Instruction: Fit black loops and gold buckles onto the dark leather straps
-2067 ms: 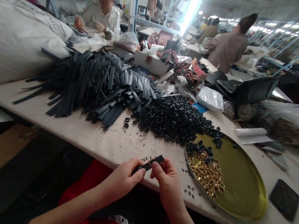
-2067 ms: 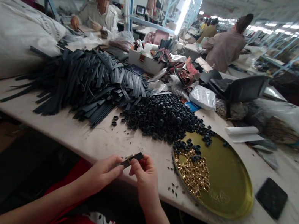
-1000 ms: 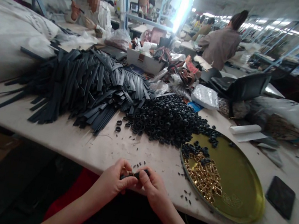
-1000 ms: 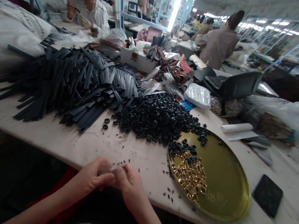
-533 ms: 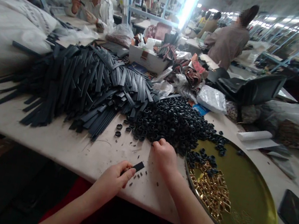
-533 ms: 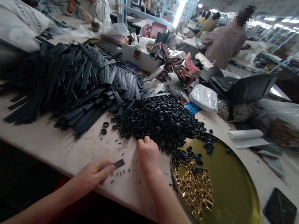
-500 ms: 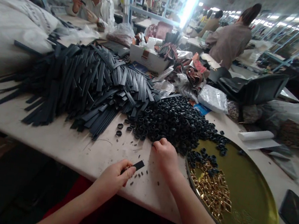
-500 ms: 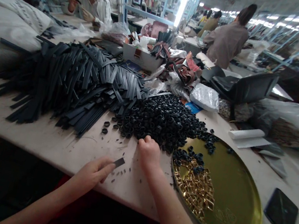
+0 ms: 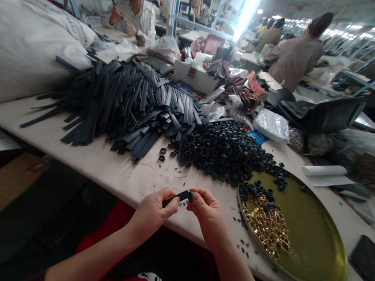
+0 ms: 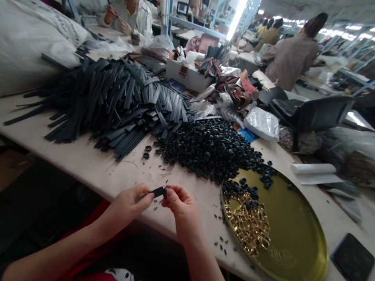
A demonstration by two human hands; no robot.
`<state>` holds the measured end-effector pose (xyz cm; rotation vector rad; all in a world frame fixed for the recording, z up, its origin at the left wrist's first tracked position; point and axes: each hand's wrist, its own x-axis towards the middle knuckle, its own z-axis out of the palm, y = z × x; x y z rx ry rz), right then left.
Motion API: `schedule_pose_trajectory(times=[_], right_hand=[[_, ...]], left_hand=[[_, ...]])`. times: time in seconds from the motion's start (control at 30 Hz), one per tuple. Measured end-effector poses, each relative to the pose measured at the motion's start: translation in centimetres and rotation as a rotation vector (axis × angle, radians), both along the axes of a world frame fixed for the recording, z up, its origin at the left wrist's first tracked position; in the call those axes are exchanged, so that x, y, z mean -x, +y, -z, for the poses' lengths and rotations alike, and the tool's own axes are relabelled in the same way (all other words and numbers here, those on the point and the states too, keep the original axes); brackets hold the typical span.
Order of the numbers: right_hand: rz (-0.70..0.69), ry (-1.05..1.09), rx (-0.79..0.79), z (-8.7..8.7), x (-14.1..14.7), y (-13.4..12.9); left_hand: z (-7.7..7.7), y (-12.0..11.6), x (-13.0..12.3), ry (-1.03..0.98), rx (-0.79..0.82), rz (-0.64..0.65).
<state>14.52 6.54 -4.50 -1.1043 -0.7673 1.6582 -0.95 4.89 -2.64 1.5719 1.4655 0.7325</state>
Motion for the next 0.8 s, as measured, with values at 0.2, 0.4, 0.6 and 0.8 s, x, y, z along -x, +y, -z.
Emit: schedule_pose_trajectory(times=[0.2,0.4,0.6,0.8], right_hand=[[-0.092,-0.098,-0.074,-0.2,0.2,-1.7],[-0.157,-0.206,-0.122,-1.1,0.2,-2.5],[-0.114,-0.245,-0.130,-1.4,0.8,-3.0],[-0.178,-0.068,-0.012,-0.4,0.1,-2.5]], left_hand=[[-0.8,-0.9,0.7,0.168,-0.006,0.166],[-0.9,-1.4,1.0,-0.067,0.064,0.186],[-0.1,-1.3,1.1,-0.217,0.155,0.052],[-0.4,-1.0,0.6,-0.193,0.189,0.008]])
